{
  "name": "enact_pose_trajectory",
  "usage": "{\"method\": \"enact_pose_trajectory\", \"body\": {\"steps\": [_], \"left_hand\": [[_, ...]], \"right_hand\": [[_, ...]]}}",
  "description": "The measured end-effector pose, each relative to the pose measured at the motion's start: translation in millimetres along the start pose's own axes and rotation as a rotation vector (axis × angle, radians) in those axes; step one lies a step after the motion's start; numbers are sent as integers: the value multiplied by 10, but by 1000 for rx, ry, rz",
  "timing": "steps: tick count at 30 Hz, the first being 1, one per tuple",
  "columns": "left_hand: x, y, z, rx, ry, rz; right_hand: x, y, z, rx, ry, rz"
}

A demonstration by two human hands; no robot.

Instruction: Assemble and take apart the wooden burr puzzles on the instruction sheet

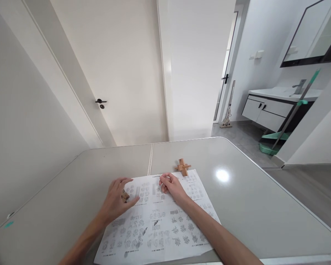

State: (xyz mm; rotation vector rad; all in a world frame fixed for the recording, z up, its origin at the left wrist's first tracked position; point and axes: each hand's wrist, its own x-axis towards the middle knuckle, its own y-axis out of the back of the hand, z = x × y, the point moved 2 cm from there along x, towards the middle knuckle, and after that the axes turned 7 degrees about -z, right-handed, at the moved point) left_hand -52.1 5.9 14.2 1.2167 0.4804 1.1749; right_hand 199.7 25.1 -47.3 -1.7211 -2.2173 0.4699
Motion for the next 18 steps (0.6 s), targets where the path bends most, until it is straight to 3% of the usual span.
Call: {"method": "enact_pose_trajectory", "body": {"steps": [4,9,18], "left_hand": [[-273,-21,-259,120,107,-8],[-331,-55,-375,230,254,31],[-247,-66,-398,196,222,-13]], "right_hand": [[-7,-11,-3,-24,-5,-10],[-26,-26,-25,-55,-3,-36],[-19,-34,-13,-58,2,-36]]}}
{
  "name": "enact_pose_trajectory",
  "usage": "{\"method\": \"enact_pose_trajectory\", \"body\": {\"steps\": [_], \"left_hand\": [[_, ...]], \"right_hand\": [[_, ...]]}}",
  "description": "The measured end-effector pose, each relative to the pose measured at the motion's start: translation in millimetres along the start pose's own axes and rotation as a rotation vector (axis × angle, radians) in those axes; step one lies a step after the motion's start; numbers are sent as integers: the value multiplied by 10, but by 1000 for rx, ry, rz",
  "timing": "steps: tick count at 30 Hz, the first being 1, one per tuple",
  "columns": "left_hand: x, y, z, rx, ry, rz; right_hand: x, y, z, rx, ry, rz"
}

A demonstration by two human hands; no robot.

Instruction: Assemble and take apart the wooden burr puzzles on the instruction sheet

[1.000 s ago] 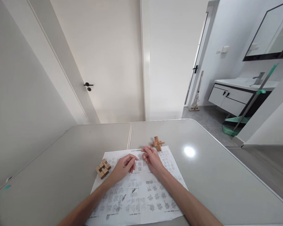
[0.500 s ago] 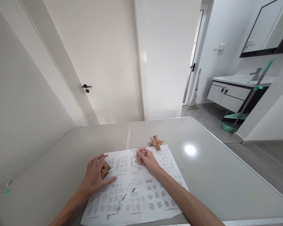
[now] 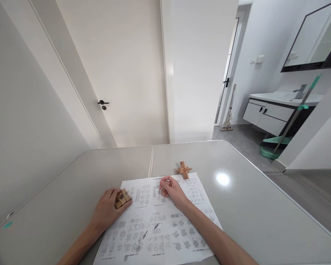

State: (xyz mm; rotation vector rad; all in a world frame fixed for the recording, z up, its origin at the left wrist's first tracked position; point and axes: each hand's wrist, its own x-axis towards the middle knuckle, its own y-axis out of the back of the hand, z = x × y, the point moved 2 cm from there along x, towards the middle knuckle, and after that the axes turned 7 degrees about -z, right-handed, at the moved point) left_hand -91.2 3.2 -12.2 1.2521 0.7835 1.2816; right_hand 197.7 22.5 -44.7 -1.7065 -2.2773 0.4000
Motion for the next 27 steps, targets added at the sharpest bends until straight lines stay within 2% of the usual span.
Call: {"method": "enact_pose_trajectory", "body": {"steps": [4,7,14,18,23,27], "left_hand": [[25,3,73,-76,-36,1],[62,-29,219,-157,-109,17],[273,-262,856,-355,-359,-132],[411,-384,1086,-410,-433,-182],[429,-445,1024,-437,-435,-164],[423,-416,850,-382,-412,-144]], "right_hand": [[10,6,9,-6,-1,-6],[12,8,12,-13,-5,-9],[12,-13,-2,-61,34,-16],[3,1,-10,-276,105,12],[-34,50,2,-773,199,182],[-40,64,39,-949,198,225]]}}
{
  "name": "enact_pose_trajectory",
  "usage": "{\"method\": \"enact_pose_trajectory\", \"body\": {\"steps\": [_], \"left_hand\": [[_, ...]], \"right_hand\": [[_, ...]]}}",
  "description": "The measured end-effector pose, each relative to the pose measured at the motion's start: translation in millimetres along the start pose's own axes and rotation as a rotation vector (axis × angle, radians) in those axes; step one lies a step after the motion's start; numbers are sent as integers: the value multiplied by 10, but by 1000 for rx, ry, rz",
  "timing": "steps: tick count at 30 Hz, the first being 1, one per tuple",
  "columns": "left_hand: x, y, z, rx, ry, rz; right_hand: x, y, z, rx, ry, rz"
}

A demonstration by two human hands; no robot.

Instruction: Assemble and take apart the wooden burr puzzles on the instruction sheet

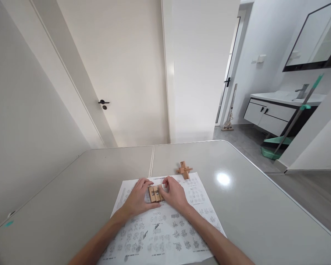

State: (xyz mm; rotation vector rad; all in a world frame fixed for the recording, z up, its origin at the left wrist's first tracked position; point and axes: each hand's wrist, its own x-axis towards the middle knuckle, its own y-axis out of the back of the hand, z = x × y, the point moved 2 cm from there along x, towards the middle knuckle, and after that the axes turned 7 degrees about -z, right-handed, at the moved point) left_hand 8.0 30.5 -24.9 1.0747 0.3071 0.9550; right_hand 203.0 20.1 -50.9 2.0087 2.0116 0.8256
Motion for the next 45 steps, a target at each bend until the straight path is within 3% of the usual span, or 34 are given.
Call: {"method": "enact_pose_trajectory", "body": {"steps": [8,13,22,28,36,41,45], "left_hand": [[30,126,-67,-78,-17,-141],[37,154,-94,-188,-1,-129],[54,174,-88,-334,87,-95],[72,147,-103,-397,116,-69],[82,52,-108,-533,124,-16],[66,25,-33,-613,147,-43],[53,32,36,-680,161,-76]], "right_hand": [[14,63,-40,-68,42,-144],[-1,91,-89,-136,44,-192],[3,36,-12,-238,74,-118],[33,114,-33,-34,5,-33],[24,103,-137,379,45,-216],[-21,69,-228,462,130,-350],[-28,36,-207,489,104,-328]]}}
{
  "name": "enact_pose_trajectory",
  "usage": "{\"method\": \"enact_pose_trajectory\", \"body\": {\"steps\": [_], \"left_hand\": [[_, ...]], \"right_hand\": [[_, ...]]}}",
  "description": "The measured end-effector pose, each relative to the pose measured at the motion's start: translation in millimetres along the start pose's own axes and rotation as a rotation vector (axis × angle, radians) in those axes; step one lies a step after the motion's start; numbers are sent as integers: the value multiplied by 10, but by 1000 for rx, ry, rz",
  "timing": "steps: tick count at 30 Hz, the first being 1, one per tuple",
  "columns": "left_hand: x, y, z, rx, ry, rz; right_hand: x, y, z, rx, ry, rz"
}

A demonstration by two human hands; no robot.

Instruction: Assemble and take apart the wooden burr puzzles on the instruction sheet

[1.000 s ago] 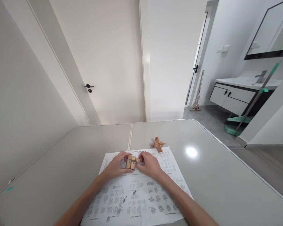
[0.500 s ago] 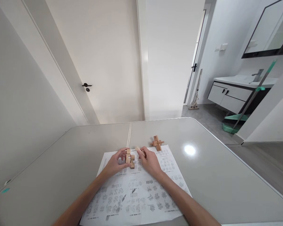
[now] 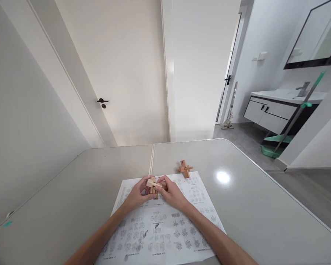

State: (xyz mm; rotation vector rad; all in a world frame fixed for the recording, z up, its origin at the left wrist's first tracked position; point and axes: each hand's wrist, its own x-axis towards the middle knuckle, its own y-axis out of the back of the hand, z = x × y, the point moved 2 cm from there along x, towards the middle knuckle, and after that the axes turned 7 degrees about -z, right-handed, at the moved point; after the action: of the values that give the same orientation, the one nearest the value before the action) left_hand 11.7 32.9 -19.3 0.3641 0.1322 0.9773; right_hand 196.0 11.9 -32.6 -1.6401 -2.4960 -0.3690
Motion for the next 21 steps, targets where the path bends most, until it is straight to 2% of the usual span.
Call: {"method": "enact_pose_trajectory", "body": {"steps": [5,11,21], "left_hand": [[-18,-18,68,-17,-13,-18],[-4,-10,48,-70,0,5],[-23,-11,14,-55,-20,-18]], "right_hand": [[1,46,46,-130,10,105],[-9,46,-19,-135,40,89],[-12,47,39,-174,31,127]]}}
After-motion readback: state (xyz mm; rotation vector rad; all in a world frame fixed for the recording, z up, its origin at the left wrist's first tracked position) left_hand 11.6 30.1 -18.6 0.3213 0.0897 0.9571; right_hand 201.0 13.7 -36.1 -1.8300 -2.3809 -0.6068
